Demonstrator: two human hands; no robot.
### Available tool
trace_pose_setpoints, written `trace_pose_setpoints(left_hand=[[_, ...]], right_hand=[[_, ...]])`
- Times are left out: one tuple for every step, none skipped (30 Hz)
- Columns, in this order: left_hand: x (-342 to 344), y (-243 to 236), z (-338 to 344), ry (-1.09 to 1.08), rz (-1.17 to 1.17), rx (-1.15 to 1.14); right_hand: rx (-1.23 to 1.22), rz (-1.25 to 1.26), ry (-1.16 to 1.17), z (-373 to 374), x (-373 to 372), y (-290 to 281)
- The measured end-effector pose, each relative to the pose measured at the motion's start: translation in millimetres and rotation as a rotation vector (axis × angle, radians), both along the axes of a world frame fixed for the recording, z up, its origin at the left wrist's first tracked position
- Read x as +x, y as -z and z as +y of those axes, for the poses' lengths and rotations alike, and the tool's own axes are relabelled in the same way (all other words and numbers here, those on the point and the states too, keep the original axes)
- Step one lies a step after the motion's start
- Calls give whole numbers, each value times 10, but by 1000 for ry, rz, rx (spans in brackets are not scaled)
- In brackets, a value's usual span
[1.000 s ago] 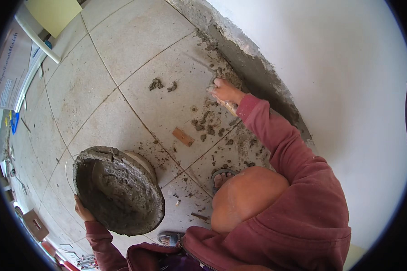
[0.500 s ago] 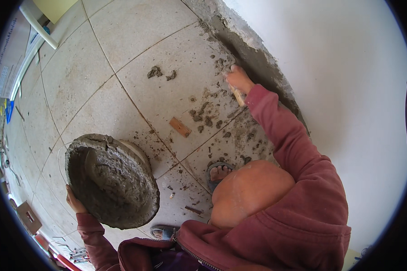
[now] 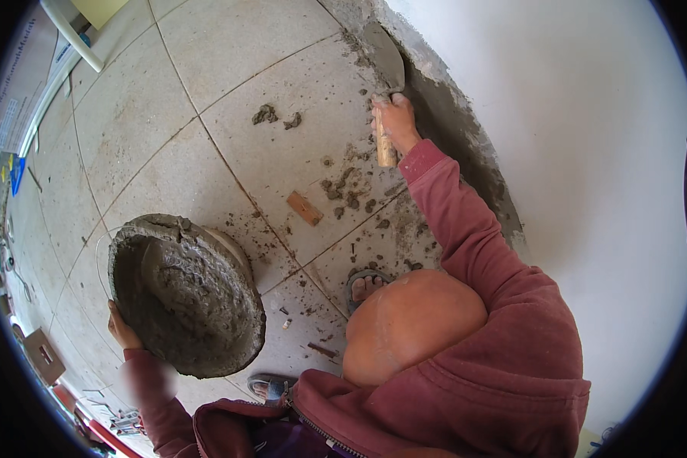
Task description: Apply cement or plaster to the base of a wall using a trowel.
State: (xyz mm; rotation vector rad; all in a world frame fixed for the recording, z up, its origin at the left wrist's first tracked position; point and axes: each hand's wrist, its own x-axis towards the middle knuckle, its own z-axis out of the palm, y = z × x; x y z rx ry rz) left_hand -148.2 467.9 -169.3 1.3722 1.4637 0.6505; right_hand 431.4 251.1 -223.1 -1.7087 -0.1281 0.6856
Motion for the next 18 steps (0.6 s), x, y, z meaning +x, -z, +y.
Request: trace_pose_setpoints(left_hand=[[-27, 3, 4, -17, 19, 24], [-25, 7, 5, -22, 17, 23], [3, 1, 10, -15, 7, 28], [51, 15, 35, 0, -11, 30], [41, 13, 27, -9, -12, 26], [28, -3, 20, -1, -6, 19], [34, -22, 19, 12, 2, 12], [35, -17, 25, 12, 1, 6], [30, -6, 41, 4, -28, -1], [18, -1, 12, -9, -51, -10], [19, 4, -1, -10, -46, -18], [29, 15, -16, -28, -21, 1], [19, 24, -8, -52, 3, 29], [8, 22, -10, -59, 5, 29], [-15, 23, -3, -53, 15, 32], [8, 26, 13, -35, 16, 36], [5, 25, 21, -34, 14, 35], [-11, 19, 27, -36, 0, 8]], right_hand=[[-20, -37, 12, -14, -58, -25], [-42, -77, 25, -41, -96, -47], [-42, -79, 19, -128, -61, 118], [-182, -378, -7, -317, 38, 400], [-318, -671, -48, -343, 13, 407], [-335, -504, -144, -416, 21, 364], [-337, -505, -149, -376, 27, 263], [-298, -209, -151, -344, 59, 187], [-256, 87, -148, -310, 109, 108], [-214, 108, -142, -281, 216, 20], [-170, 129, -132, -276, 308, -80], [-150, 92, -151, -318, 326, -156], [-150, 95, -157, -318, 249, -205], [-114, 2, -152, -366, 139, -261], [-78, -91, -147, -406, 52, -282], [-77, -168, -213, -538, 66, -81], [-78, -170, -211, -600, 51, 4], [-287, -211, -296, -647, 28, 62]])
